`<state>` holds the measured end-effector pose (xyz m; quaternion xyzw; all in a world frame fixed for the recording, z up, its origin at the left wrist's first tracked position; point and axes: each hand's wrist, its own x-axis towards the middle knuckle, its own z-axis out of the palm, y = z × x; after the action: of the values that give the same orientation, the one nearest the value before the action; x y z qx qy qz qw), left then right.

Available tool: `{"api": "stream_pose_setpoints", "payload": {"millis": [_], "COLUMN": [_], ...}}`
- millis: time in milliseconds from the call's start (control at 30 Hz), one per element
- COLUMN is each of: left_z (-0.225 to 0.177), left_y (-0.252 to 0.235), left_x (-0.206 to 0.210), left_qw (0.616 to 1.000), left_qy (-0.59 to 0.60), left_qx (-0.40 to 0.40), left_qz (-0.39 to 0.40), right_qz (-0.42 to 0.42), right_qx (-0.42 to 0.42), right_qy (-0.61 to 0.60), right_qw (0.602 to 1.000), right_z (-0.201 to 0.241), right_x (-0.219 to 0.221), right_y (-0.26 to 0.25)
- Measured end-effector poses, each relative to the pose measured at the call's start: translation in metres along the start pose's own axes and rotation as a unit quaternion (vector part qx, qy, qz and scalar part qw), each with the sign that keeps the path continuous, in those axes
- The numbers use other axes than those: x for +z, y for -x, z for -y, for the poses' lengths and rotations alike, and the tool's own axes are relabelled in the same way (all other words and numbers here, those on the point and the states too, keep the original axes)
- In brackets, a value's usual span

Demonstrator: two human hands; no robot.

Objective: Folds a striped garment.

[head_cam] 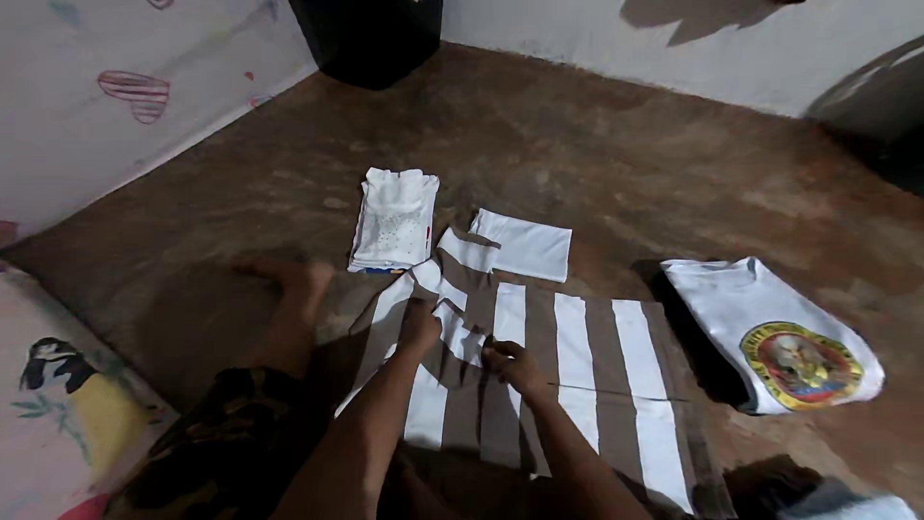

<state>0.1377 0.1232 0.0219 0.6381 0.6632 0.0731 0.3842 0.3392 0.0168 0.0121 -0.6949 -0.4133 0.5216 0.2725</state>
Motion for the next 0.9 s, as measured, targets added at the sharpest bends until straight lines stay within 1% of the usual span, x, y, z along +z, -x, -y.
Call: {"api": "stream_pose_setpoints", "payload": {"millis": [67, 167, 233, 333, 367, 433, 500, 533, 600, 633, 667, 733, 800, 867, 900], "left_z": [-0.005, -0.01, -0.008, -0.004, -0.003, 0.001, 0.014, 0.024, 0.047, 0.059, 0.069, 0.086, 0.096, 0.098, 0.098], "left_y": [-0.003, -0.004, -0.005, 0.002, 0.008, 0.023, 0.043, 0.055, 0.078, 0.089, 0.1, 0.119, 0.131, 0.135, 0.135], "left_x": [0.002, 0.003, 0.005, -0.001, -0.008, -0.022, -0.036, -0.043, -0.05, -0.051, -0.05, -0.043, -0.03, -0.016, -0.01], "left_qw": [0.999, 0.989, 0.98, 0.956, 0.946, 0.932, 0.918, 0.912, 0.902, 0.897, 0.893, 0.883, 0.874, 0.889, 0.905], "left_qy": [0.038, 0.107, 0.149, 0.267, 0.302, 0.349, 0.39, 0.406, 0.426, 0.434, 0.441, 0.462, 0.474, 0.435, 0.401], "left_qx": [-0.029, -0.093, -0.118, -0.105, -0.098, -0.073, -0.037, -0.015, 0.026, 0.037, 0.035, -0.008, -0.079, -0.132, -0.137], "left_qz": [0.023, 0.048, 0.064, 0.061, 0.065, 0.065, 0.059, 0.062, 0.071, 0.076, 0.08, 0.084, 0.079, 0.054, 0.043], "right_qz": [-0.013, -0.045, -0.061, -0.097, -0.099, -0.092, -0.068, -0.041, 0.036, 0.077, 0.108, 0.138, 0.133, 0.107, 0.098], "right_qx": [-0.021, -0.072, -0.087, -0.095, -0.088, -0.076, -0.073, -0.079, -0.097, -0.099, -0.084, -0.022, 0.035, 0.055, 0.048], "right_qy": [0.028, 0.078, 0.076, -0.038, -0.077, -0.117, -0.139, -0.16, -0.197, -0.201, -0.195, -0.165, -0.151, -0.141, -0.131], "right_qw": [0.999, 0.993, 0.991, 0.99, 0.988, 0.986, 0.985, 0.983, 0.975, 0.972, 0.971, 0.976, 0.979, 0.983, 0.985], "right_z": [-0.007, -0.018, -0.024, -0.031, -0.029, -0.024, -0.018, -0.014, -0.009, -0.007, -0.005, -0.007, -0.016, -0.03, -0.035], "right_x": [0.012, 0.024, 0.026, 0.026, 0.024, 0.019, 0.016, 0.015, 0.013, 0.011, 0.01, 0.011, 0.018, 0.027, 0.03], "right_y": [-0.005, -0.01, -0.013, -0.016, -0.014, -0.006, 0.005, 0.012, 0.028, 0.036, 0.044, 0.057, 0.064, 0.066, 0.067]}}
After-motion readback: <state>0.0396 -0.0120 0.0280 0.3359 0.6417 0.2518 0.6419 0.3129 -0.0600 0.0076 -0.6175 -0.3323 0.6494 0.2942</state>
